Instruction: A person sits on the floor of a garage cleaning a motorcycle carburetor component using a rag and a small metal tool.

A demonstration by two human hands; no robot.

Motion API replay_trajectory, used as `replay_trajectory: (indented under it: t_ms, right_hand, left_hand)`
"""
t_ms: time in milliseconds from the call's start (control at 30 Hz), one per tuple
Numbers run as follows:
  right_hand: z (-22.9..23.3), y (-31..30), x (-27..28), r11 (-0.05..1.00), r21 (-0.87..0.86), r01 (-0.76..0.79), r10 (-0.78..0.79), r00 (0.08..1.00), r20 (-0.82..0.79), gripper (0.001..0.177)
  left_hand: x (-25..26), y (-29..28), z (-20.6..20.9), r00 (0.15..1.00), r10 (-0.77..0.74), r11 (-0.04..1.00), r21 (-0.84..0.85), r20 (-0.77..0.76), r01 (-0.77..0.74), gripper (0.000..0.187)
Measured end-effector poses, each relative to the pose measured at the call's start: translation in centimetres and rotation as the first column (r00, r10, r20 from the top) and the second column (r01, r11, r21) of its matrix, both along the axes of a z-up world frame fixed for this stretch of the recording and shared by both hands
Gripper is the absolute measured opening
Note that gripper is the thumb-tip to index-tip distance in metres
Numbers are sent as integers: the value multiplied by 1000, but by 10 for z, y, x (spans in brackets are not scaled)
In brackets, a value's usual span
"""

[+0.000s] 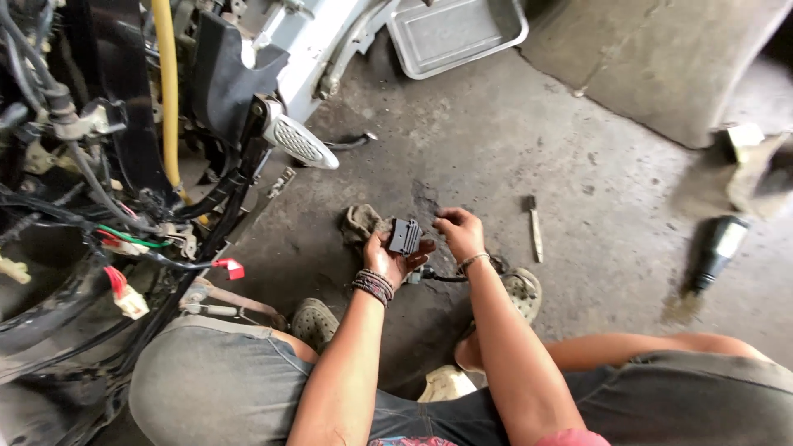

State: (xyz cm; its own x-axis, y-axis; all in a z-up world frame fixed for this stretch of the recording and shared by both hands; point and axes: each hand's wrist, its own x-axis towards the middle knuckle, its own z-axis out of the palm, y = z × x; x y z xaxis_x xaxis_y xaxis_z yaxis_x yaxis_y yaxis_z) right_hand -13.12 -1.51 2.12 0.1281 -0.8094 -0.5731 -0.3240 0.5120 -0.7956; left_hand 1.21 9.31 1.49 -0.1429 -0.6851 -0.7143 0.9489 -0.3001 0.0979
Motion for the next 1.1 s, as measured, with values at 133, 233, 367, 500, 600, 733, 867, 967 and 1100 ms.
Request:
replay_trajectory:
  t_ms: [133, 233, 367, 500, 600, 733, 867, 967, 1100]
  right_hand:
    - [53, 7, -2, 998, -60, -36, 39, 998, 57, 25]
    - [64, 13, -13, 981, -164, -105, 119, 989, 82, 24]
    - [74, 20, -23, 959, -259, -117, 158, 977, 141, 22]
    - [77, 23, -21, 949, -268, -165, 207, 968, 140, 22]
    - [72, 22, -23, 965, -206, -163, 208, 954, 216, 21]
    - [67, 22, -25, 967, -179, -183, 225, 941, 254, 22]
    - [73, 21, -29, 969, -153, -195, 233, 927, 295, 23]
    - [67, 16, -39, 964, -130, -234, 264, 914, 309, 28]
    - [81, 14, -54, 943, -34, -330, 325, 898, 296, 27]
  left_hand:
    - [-15, -7, 3, 997, 32, 998, -54, -69, -36, 56]
    - [-23, -8, 2, 985, 64, 998, 0, -160, -65, 47]
    - [-28, -6, 19, 998, 9, 1000, -10, -63, -9, 47]
    - [-32, 0, 33, 996, 46, 999, 20, -76, -45, 42]
    - [-25, 4, 46, 998, -25, 999, -40, -62, 23, 43]
    - [-21, 6, 53, 998, -24, 999, -33, -52, 22, 44]
    - [-21, 7, 52, 997, -52, 998, -21, -52, 51, 43]
    - [-21, 7, 36, 990, -140, 990, -12, 21, 141, 43]
    - [-20, 11, 38, 957, -271, 962, 48, 100, 267, 40]
